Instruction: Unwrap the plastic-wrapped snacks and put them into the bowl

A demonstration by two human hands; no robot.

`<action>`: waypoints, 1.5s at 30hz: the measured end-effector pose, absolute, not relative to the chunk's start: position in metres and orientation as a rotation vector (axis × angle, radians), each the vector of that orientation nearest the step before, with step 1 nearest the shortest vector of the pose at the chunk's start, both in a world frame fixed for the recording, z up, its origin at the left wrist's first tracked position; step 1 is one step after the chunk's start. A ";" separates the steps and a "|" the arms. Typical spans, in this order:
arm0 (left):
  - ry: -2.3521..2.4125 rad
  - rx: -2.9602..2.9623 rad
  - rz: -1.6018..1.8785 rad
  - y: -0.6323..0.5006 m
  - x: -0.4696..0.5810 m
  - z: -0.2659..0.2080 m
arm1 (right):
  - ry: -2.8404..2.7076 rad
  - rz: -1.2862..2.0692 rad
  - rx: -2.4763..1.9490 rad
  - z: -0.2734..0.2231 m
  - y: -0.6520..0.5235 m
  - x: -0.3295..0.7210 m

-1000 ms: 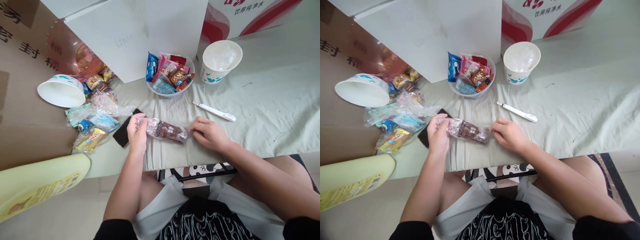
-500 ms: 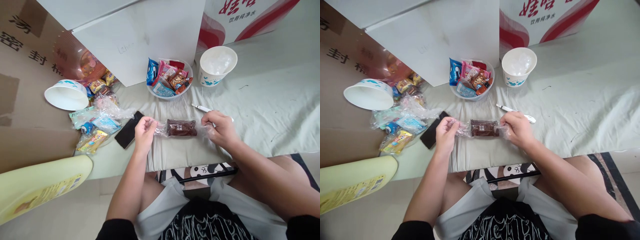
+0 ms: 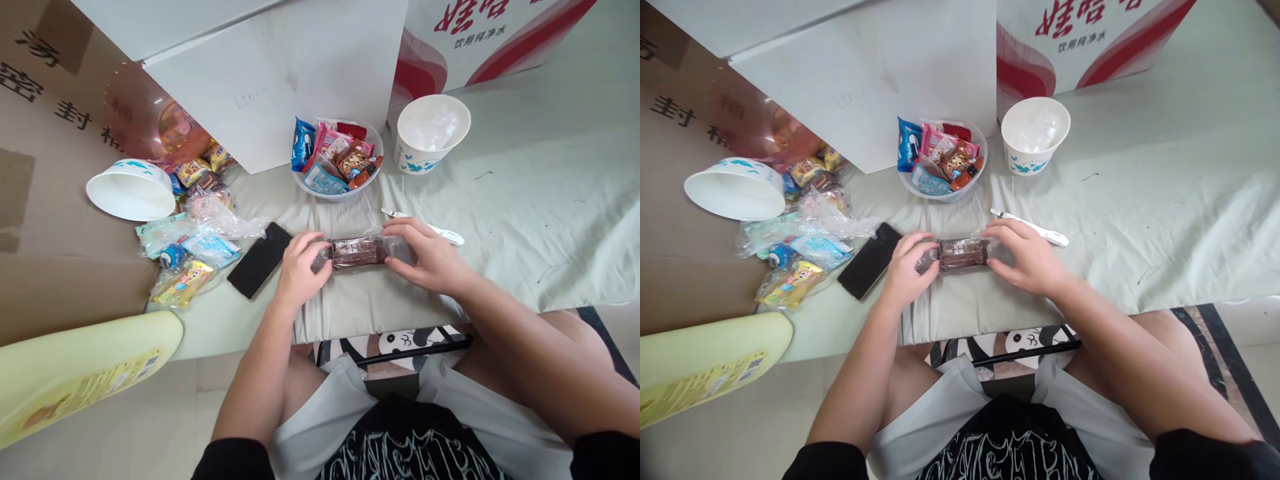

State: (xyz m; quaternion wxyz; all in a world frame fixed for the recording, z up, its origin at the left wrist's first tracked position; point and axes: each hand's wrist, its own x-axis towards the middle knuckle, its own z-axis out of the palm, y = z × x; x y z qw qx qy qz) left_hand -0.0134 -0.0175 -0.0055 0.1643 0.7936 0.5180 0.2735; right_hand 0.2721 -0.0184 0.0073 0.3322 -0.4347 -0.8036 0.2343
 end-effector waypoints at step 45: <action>1.325 2.142 1.002 -0.019 -0.003 0.007 | -2.197 0.556 -1.393 -0.003 -0.022 0.261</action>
